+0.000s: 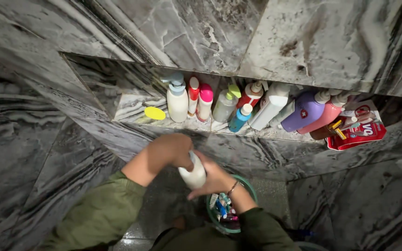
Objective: The person organizes bathroom supplies by taking items from a green bucket and placing them on a tiled shelf. They handle various bottles, tubes, and containers, arranging them neatly on the shelf.
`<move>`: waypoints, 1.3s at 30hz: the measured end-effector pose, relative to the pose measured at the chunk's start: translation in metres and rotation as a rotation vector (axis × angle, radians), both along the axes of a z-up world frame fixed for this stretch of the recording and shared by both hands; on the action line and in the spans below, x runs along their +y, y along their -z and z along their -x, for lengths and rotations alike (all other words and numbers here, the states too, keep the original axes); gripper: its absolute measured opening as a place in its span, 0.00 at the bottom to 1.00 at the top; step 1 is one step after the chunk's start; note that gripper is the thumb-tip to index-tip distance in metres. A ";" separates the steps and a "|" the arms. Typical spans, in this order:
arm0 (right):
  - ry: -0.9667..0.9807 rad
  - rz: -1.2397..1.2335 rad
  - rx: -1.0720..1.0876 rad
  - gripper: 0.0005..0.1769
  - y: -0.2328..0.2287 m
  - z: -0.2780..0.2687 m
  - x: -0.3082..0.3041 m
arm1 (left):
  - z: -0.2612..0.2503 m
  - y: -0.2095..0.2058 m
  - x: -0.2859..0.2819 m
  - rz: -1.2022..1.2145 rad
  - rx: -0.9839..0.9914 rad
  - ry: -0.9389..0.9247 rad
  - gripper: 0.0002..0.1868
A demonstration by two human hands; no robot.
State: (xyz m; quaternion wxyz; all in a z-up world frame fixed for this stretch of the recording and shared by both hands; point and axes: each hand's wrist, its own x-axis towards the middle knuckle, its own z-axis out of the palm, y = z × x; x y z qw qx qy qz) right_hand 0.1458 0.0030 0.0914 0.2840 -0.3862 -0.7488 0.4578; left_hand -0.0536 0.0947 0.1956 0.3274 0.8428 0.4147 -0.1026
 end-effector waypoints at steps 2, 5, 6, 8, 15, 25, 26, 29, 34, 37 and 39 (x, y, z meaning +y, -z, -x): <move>0.054 0.079 0.049 0.71 -0.002 0.006 0.000 | 0.003 -0.015 0.010 0.041 -0.105 0.015 0.28; 0.061 0.076 0.102 0.68 -0.014 0.008 -0.007 | 0.011 -0.027 0.019 0.199 -0.255 -0.113 0.32; 0.053 0.050 0.116 0.67 -0.023 0.007 -0.007 | 0.013 -0.030 0.022 0.349 -0.270 -0.244 0.35; 0.159 0.093 -0.032 0.69 -0.046 0.007 -0.013 | 0.018 -0.031 0.023 0.509 -0.384 -0.455 0.39; 0.357 0.230 -0.347 0.65 -0.116 0.023 -0.018 | 0.015 0.006 0.016 0.355 -0.707 -0.627 0.47; 0.369 0.085 -0.389 0.67 -0.122 0.030 -0.029 | 0.016 0.042 0.015 0.314 -0.853 -0.610 0.50; 0.370 0.086 -0.387 0.67 -0.122 0.031 -0.031 | 0.017 0.045 0.015 0.354 -0.911 -0.624 0.50; 0.382 0.067 -0.380 0.66 -0.122 0.034 -0.034 | 0.020 0.047 0.013 0.407 -1.024 -0.622 0.49; 0.410 0.133 -0.425 0.66 -0.124 0.041 -0.040 | 0.029 0.036 -0.002 0.202 -0.974 -0.512 0.47; 0.411 0.152 -0.458 0.65 -0.125 0.046 -0.043 | 0.036 0.031 -0.010 0.208 -0.939 -0.508 0.40; 0.420 0.159 -0.492 0.64 -0.123 0.049 -0.045 | 0.039 0.029 -0.019 -0.048 -0.992 -0.404 0.34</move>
